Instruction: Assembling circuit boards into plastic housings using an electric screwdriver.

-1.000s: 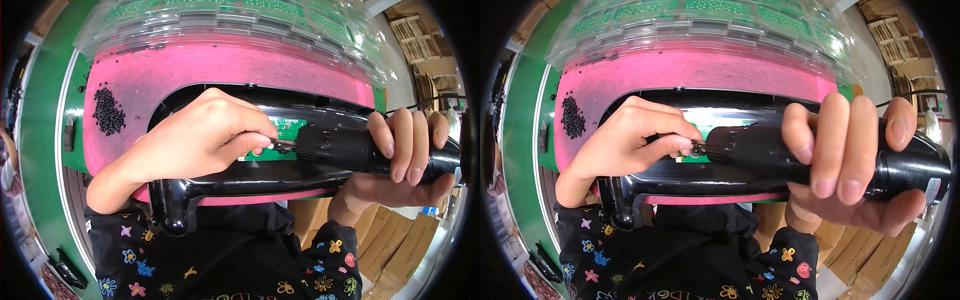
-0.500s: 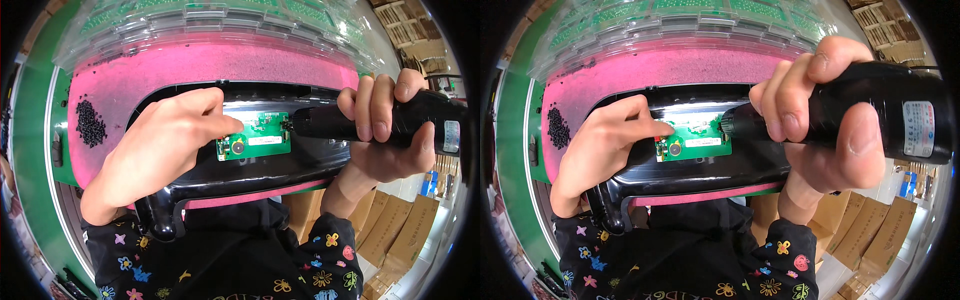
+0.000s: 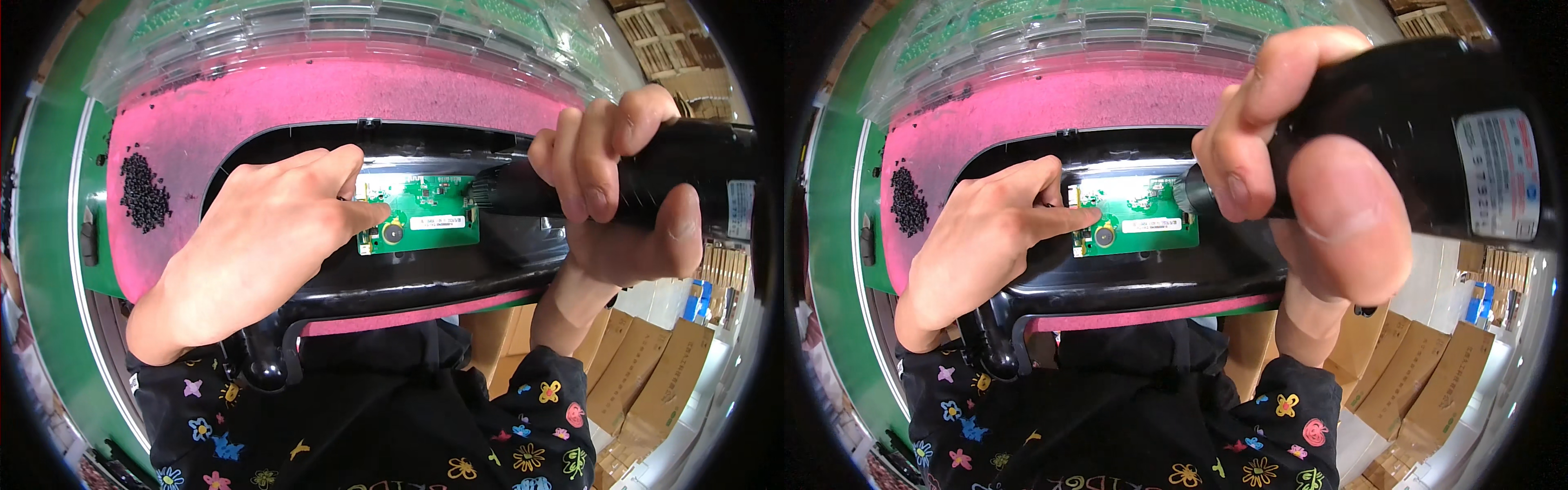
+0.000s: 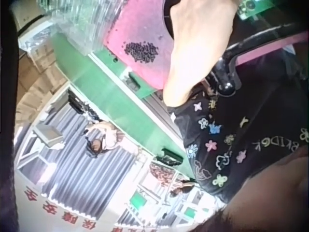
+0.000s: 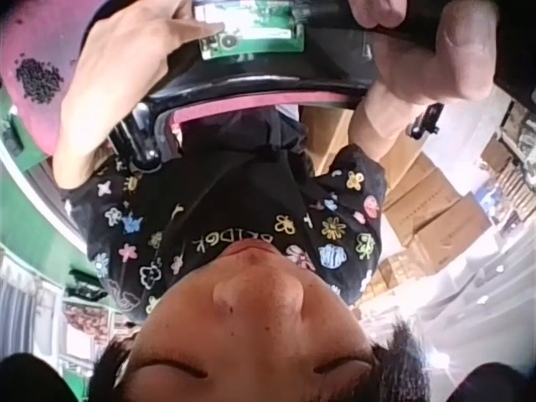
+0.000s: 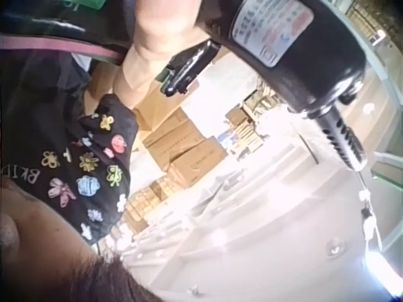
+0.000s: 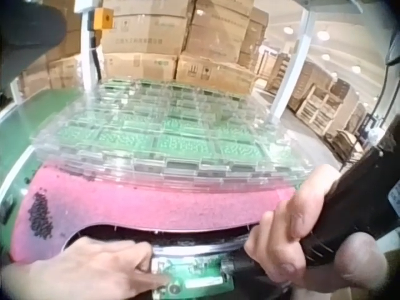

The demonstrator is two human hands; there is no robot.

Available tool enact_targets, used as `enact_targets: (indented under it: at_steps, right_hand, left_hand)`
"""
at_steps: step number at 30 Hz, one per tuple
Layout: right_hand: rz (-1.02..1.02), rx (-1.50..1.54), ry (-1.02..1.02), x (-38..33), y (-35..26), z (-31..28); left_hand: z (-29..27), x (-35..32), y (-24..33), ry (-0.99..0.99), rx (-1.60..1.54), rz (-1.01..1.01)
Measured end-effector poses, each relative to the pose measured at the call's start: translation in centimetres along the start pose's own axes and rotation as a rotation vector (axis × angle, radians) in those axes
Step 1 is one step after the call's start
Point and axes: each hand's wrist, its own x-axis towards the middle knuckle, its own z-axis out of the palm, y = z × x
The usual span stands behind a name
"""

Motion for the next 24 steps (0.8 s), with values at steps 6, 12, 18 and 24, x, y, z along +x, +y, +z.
enact_targets:
  at_steps: [6, 12, 18, 24]
  right_hand:
    - [-0.044, -0.034, 0.033, -0.3, 0.2, 0.4]
    - [-0.12, 0.141, -0.047, -1.0, -0.1, -1.0]
    - [-0.275, 0.61, -0.001, -1.6, -1.6, 0.0]
    - [-0.323, 0.642, 0.034, -2.0, -1.4, 0.5]
  left_hand:
    - [-0.2, -0.2, 0.1, 0.0, -0.011, -0.02]
    - [0.0, 0.3, -0.2, 0.041, -0.041, 0.039]
    - [0.9, 1.0, -0.6, 0.234, -0.384, 0.093]
    - [0.8, 1.9, -0.7, 0.245, -0.602, 0.154]
